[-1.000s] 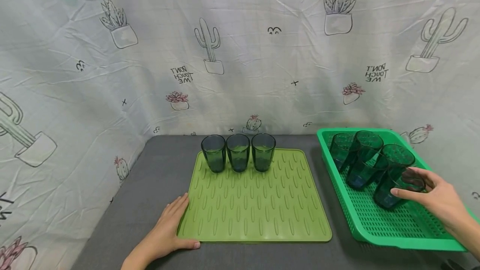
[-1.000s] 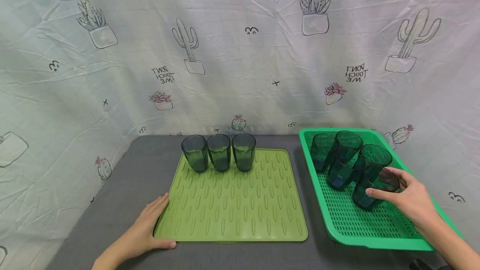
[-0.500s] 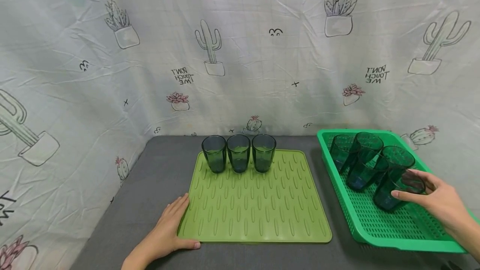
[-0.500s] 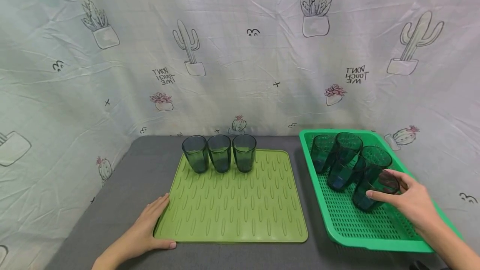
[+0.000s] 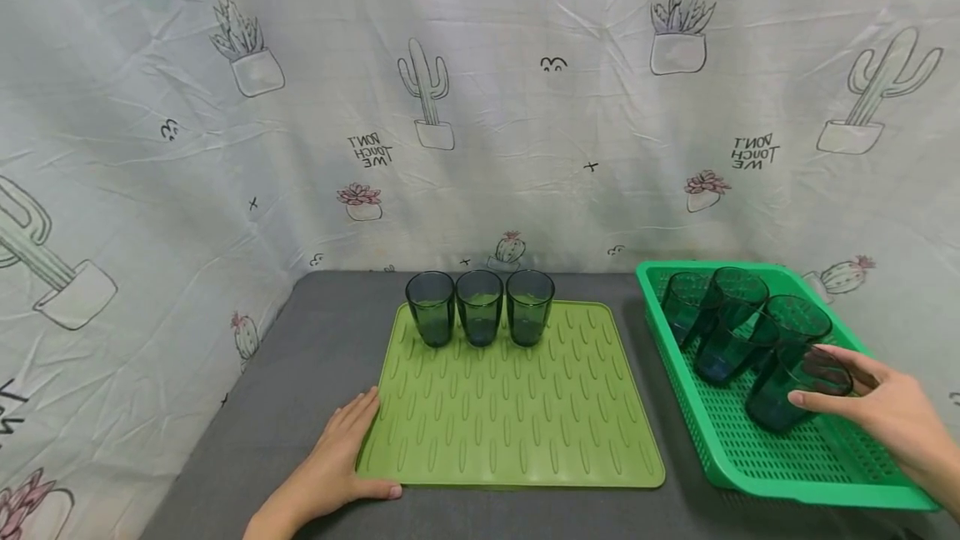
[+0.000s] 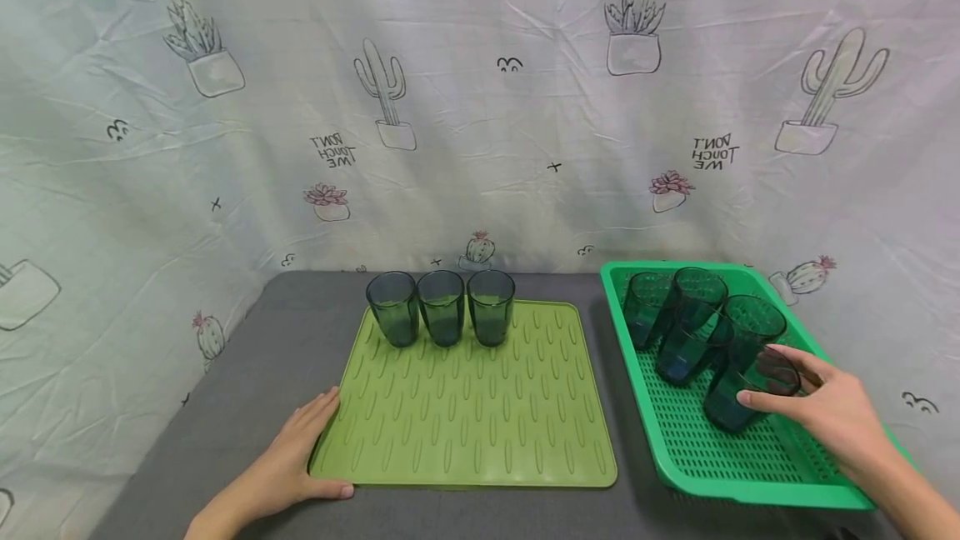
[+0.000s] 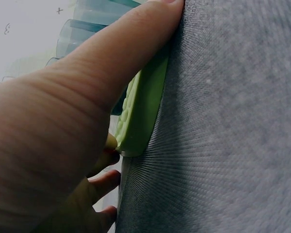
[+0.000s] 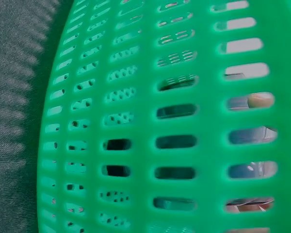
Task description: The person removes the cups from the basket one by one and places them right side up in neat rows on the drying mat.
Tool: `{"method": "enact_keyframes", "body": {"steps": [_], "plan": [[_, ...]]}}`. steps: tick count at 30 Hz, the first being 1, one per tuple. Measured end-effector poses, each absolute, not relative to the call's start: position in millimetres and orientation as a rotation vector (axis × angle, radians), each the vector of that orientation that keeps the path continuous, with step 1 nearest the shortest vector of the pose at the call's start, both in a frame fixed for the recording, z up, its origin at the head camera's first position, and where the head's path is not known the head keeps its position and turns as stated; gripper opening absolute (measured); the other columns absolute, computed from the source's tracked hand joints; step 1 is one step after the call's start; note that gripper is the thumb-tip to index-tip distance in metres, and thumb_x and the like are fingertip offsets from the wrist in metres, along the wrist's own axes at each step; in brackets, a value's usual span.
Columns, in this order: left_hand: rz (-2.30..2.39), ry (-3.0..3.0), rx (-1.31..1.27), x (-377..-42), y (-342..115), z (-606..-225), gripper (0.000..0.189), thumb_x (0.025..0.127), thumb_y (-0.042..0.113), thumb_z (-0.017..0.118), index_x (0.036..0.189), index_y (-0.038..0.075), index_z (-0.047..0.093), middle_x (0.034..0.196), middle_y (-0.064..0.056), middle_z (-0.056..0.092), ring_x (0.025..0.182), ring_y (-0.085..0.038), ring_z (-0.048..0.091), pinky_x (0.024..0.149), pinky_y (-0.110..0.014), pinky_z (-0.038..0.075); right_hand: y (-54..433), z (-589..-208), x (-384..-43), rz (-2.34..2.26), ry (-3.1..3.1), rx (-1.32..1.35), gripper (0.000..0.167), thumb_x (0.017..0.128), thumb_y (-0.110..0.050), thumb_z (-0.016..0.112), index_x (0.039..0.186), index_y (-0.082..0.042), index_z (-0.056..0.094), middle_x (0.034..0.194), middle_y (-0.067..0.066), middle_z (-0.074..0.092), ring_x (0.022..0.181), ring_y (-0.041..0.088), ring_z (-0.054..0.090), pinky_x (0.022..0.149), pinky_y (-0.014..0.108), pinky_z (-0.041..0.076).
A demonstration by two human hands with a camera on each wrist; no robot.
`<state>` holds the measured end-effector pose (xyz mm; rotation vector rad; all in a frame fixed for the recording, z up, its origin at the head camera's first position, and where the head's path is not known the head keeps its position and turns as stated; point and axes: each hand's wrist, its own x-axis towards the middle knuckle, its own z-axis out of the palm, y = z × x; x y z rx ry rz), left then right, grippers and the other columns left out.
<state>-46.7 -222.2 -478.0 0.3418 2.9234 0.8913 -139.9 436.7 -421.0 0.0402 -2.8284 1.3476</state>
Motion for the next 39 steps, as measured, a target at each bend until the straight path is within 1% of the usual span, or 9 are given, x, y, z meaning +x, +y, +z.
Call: {"method": "enact_keyframes", "body": {"steps": [1,7,12,17,18,20,27,33,39], "plan": [[0.892,2.921,0.341,-47,-222,-478,0.130,0.064,0.072,0.076,0.153,-0.007,0.023,0.157,-0.025,0.021,0.143,-0.045,0.016,0.109,-0.065,0.012,437,-420,-139,1.362,-2.823,0.042,0.082,0.087,-0.028,0.078,0.155,-0.016,0.033,0.109,-0.036,0.050,0.094,-0.023,0.045,0.065,0.017,0.047],[0.912,2.895,0.330,-47,-223,-478,0.129,0.065,0.072,0.076,0.154,-0.005,0.022,0.158,-0.024,0.020,0.144,-0.045,0.014,0.110,-0.066,0.011,446,-421,-133,1.407,-2.803,0.075,0.085,0.091,-0.024,0.074,0.158,-0.021,0.022,0.113,-0.035,0.048,0.096,-0.019,0.049,0.068,0.015,0.043],[0.913,2.891,0.322,-47,-223,-476,0.130,0.064,0.072,0.077,0.154,-0.004,0.022,0.158,-0.024,0.019,0.144,-0.044,0.013,0.110,-0.066,0.010,464,-434,-139,1.337,-2.842,0.156,0.088,0.095,-0.026,0.069,0.160,-0.024,0.010,0.123,-0.030,0.038,0.101,-0.020,0.042,0.083,0.021,0.041],[0.901,2.911,0.334,-46,-222,-476,0.129,0.065,0.072,0.076,0.154,-0.004,0.023,0.158,-0.023,0.019,0.144,-0.043,0.014,0.110,-0.065,0.011,504,-465,-162,1.278,-2.825,0.177,0.090,0.091,-0.030,0.072,0.158,-0.035,0.012,0.135,-0.020,0.039,0.106,-0.016,0.044,0.077,0.018,0.045],[0.902,2.915,0.337,-46,-222,-476,0.129,0.065,0.072,0.076,0.154,-0.004,0.023,0.158,-0.023,0.020,0.144,-0.043,0.014,0.110,-0.065,0.011,509,-468,-166,1.265,-2.827,0.187,0.090,0.091,-0.031,0.073,0.158,-0.036,0.013,0.137,-0.017,0.039,0.107,-0.016,0.044,0.071,0.014,0.045],[0.901,2.917,0.339,-45,-222,-476,0.129,0.065,0.072,0.077,0.154,-0.004,0.023,0.158,-0.023,0.020,0.144,-0.043,0.014,0.110,-0.065,0.011,509,-466,-166,1.285,-2.823,0.221,0.090,0.091,-0.029,0.073,0.158,-0.035,0.013,0.140,-0.013,0.039,0.110,-0.014,0.045,0.073,0.015,0.046],[0.896,2.905,0.328,-45,-222,-476,0.129,0.065,0.072,0.077,0.154,-0.005,0.023,0.158,-0.023,0.020,0.144,-0.044,0.014,0.110,-0.066,0.011,482,-432,-149,1.315,-2.794,0.282,0.088,0.092,-0.017,0.072,0.159,-0.027,0.015,0.133,-0.024,0.040,0.109,-0.016,0.044,0.076,0.012,0.044],[0.890,2.907,0.316,-45,-222,-476,0.129,0.065,0.072,0.076,0.153,-0.006,0.023,0.158,-0.024,0.020,0.143,-0.045,0.015,0.109,-0.066,0.011,459,-403,-143,1.346,-2.781,0.393,0.084,0.093,-0.012,0.070,0.159,-0.025,0.018,0.134,-0.025,0.042,0.114,-0.015,0.043,0.078,0.012,0.043],[0.900,2.909,0.332,-45,-222,-476,0.128,0.065,0.072,0.076,0.153,-0.005,0.024,0.157,-0.024,0.020,0.143,-0.045,0.015,0.109,-0.066,0.011,430,-365,-130,1.459,-2.755,0.344,0.082,0.091,-0.003,0.071,0.157,-0.025,0.026,0.125,-0.028,0.052,0.109,-0.017,0.047,0.074,0.015,0.047]]}}
